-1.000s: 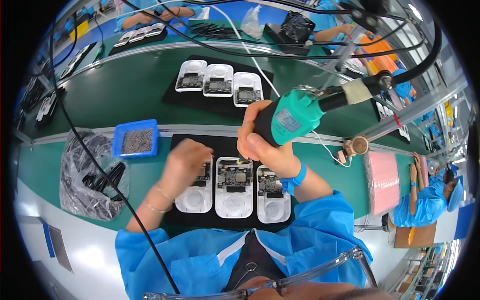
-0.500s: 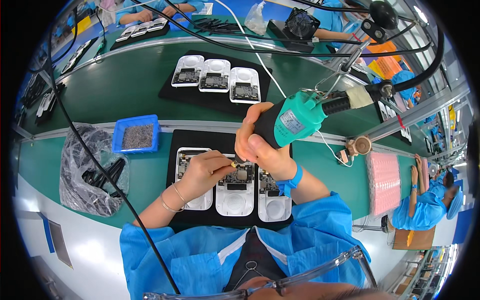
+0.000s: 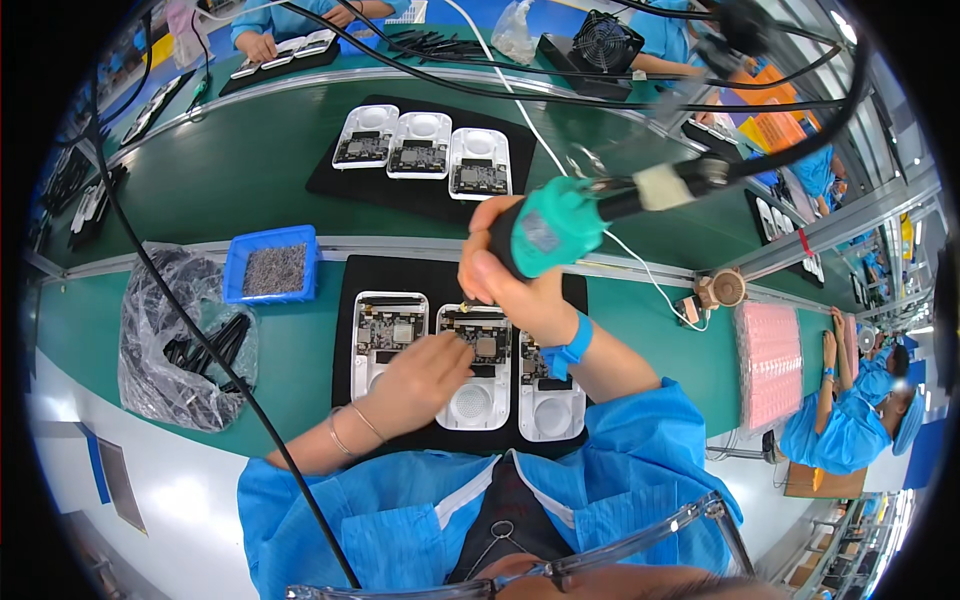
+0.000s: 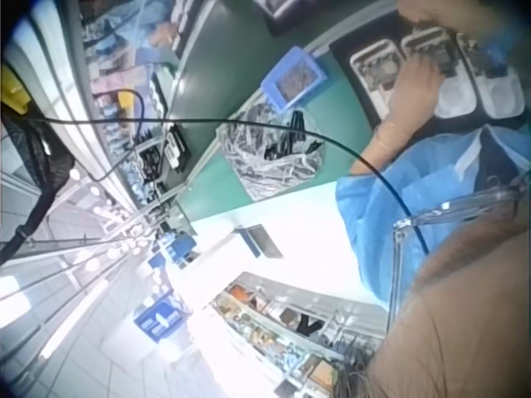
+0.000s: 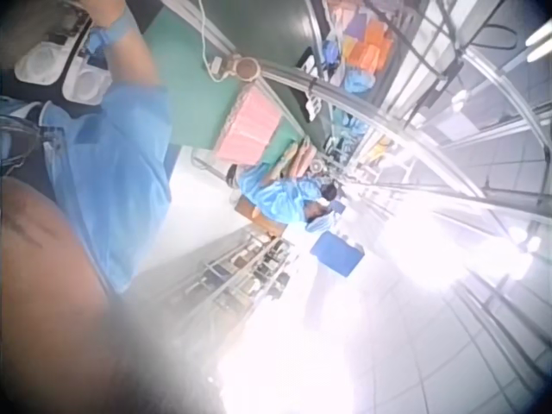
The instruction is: Screwing small components onto circuit boards using an electric screwdriver on an assembly line.
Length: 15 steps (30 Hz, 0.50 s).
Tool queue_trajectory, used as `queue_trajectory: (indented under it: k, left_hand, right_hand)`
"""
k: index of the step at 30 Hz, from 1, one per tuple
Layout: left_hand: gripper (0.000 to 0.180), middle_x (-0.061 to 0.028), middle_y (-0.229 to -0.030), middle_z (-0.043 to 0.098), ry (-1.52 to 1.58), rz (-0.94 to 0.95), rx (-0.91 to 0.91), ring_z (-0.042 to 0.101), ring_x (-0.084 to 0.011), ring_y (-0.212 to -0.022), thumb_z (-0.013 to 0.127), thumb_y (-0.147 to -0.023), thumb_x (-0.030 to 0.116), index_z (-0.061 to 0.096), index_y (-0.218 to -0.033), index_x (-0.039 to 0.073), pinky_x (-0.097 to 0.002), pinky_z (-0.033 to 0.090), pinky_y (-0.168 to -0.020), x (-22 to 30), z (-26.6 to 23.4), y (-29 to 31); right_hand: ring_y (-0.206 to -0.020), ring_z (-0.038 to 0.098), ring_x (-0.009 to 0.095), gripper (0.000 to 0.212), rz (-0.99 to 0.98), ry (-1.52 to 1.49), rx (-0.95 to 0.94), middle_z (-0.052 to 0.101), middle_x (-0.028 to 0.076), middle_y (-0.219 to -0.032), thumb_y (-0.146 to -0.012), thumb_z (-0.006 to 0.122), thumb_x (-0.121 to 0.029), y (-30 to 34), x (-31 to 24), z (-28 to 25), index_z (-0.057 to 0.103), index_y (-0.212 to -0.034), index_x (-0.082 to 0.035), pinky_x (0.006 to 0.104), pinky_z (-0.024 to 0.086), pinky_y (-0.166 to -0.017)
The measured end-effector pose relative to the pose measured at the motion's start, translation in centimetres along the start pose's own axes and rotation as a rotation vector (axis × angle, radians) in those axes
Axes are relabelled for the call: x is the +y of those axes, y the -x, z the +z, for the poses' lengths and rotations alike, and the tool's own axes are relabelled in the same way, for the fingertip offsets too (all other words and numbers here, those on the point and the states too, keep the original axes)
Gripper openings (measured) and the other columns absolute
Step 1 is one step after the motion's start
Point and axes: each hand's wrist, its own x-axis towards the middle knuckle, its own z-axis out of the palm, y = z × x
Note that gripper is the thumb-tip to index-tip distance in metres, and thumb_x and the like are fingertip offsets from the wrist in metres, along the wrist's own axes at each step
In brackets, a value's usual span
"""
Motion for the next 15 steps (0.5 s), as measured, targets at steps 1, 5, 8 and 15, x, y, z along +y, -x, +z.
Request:
queue_trajectory:
  k: [1,5,8,15]
  left_hand:
    - [0.039,-0.0210,-0.106,0.055,-0.062,0.010,-0.064,0.053,-0.0346,-0.103,0.063,-0.073,0.017,0.055,-0.103,-0.008,-0.0402,0.045,-0.087,0.6,0.2,-0.1]
    - [0.053,-0.0289,-0.117,0.047,-0.046,-0.114,-0.231,0.040,-0.0415,-0.118,0.062,-0.076,0.027,0.050,-0.109,-0.013,-0.0453,0.034,-0.100,1.3,0.7,0.3]
    - [0.056,-0.0297,-0.118,0.046,-0.047,-0.124,-0.249,0.038,-0.0428,-0.119,0.061,-0.076,0.030,0.049,-0.110,-0.013,-0.0462,0.031,-0.101,1.4,0.6,0.2]
    - [0.057,-0.0311,-0.118,0.044,-0.057,-0.116,-0.249,0.038,-0.0433,-0.119,0.060,-0.077,0.031,0.047,-0.111,-0.013,-0.0472,0.030,-0.102,1.4,0.5,0.1]
  right_hand:
    - [-0.057,0.049,0.005,0.027,0.008,0.034,-0.004,0.052,-0.001,-0.069,-0.078,0.056,0.006,0.0,0.5,0.0,0.044,-0.101,0.000,0.0195,0.039,-0.050]
    - [-0.060,0.049,0.003,0.024,0.044,0.121,0.035,0.052,-0.002,-0.069,-0.076,0.060,0.005,0.0,2.1,0.4,0.050,-0.097,0.000,0.0197,0.040,-0.054]
    - [-0.062,0.048,0.003,0.022,0.078,0.149,0.039,0.052,-0.003,-0.070,-0.076,0.060,0.004,-0.2,2.5,0.5,0.051,-0.095,0.000,0.0199,0.040,-0.055]
    - [-0.062,0.048,0.003,0.022,0.122,0.133,0.075,0.053,-0.004,-0.070,-0.076,0.060,0.005,-0.3,3.2,0.5,0.052,-0.095,-0.001,0.0200,0.041,-0.056]
